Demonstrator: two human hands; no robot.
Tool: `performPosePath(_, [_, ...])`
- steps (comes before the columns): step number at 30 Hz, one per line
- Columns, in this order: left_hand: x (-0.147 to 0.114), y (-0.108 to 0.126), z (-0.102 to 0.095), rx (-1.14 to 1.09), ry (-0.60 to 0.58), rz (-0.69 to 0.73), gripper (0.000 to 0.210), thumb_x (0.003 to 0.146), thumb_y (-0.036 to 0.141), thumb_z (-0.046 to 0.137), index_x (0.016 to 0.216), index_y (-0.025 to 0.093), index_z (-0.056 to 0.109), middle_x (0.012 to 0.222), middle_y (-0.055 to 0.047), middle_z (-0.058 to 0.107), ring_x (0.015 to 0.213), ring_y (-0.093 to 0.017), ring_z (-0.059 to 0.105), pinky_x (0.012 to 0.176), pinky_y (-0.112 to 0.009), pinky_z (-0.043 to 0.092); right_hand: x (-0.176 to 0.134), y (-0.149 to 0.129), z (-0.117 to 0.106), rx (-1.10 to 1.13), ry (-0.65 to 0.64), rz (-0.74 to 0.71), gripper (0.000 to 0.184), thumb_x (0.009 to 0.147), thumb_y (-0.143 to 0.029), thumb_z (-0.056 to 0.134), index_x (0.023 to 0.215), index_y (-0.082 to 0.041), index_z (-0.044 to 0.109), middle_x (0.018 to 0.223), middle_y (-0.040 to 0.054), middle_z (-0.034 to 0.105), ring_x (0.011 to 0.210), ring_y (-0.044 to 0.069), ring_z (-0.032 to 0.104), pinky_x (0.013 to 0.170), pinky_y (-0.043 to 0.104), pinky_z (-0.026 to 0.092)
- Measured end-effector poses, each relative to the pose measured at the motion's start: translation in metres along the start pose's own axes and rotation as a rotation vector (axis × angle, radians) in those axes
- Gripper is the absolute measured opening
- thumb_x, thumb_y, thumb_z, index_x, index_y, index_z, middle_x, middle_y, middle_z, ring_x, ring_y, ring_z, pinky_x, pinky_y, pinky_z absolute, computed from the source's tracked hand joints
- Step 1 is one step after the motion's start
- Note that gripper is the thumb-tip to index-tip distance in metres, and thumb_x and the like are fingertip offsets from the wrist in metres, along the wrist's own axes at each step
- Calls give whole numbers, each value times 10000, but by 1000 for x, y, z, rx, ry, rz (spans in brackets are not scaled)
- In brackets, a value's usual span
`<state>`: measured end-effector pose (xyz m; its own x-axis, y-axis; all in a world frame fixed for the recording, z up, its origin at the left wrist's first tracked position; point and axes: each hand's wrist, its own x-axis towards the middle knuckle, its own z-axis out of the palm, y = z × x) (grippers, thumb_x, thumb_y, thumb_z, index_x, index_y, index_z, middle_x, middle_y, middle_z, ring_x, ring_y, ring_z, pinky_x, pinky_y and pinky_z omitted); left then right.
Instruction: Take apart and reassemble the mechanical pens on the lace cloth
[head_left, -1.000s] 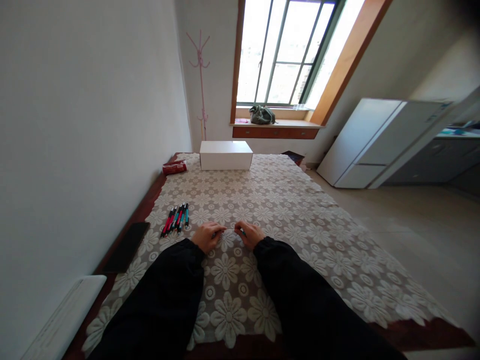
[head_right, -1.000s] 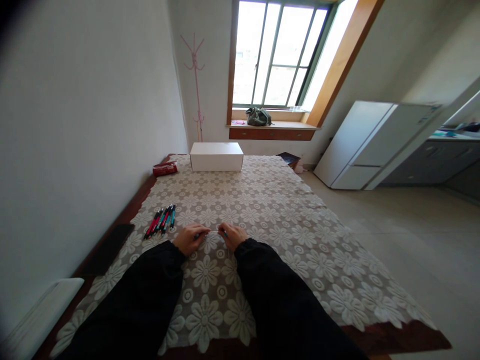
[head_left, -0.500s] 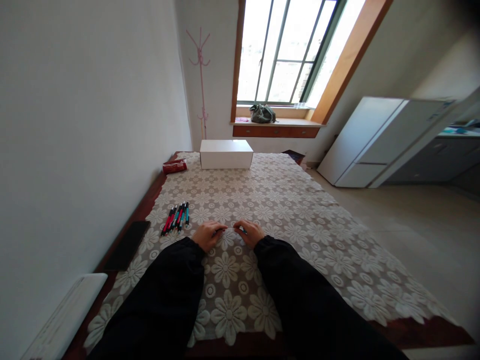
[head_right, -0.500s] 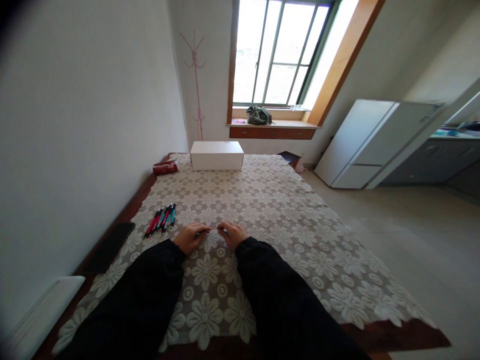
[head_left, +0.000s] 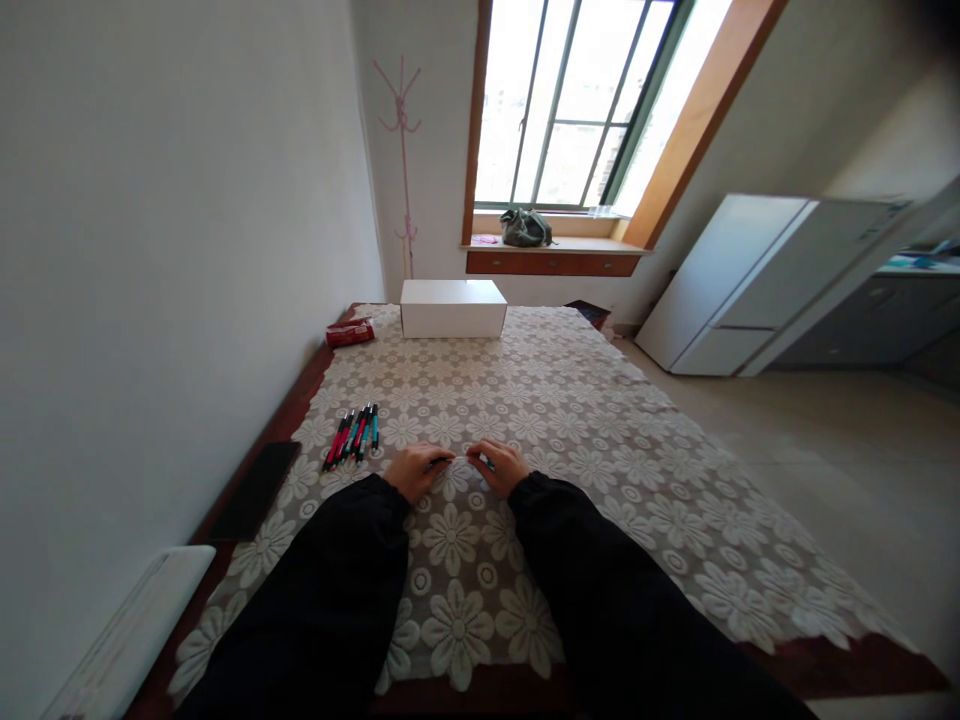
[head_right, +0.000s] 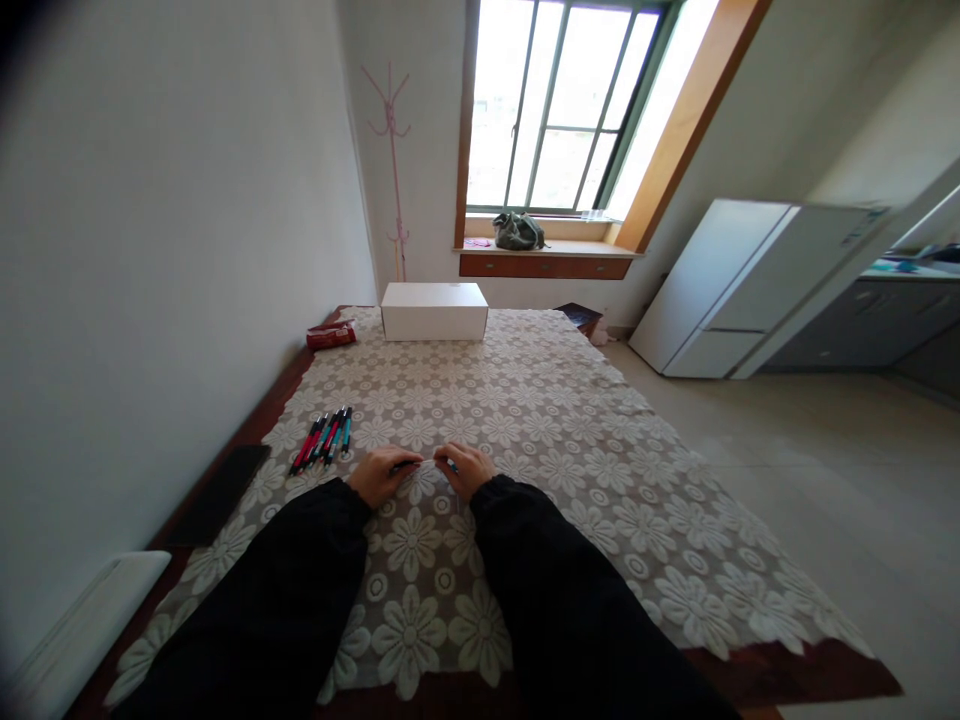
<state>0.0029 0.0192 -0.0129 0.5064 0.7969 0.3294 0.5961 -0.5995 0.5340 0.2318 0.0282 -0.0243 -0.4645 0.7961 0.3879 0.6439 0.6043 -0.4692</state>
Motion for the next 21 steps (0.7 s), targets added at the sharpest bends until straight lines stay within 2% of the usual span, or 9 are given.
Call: performPosePath(21, [0,-1,-1,-27,-13,-51,204,883,304,569,1019,231,702,997,-28,727,944,-173,658,860,-283,519,0,-2,1,-1,-7,4,127,919,-291,528,926,-233,641,918,25,679,825,140,623,754,243,469])
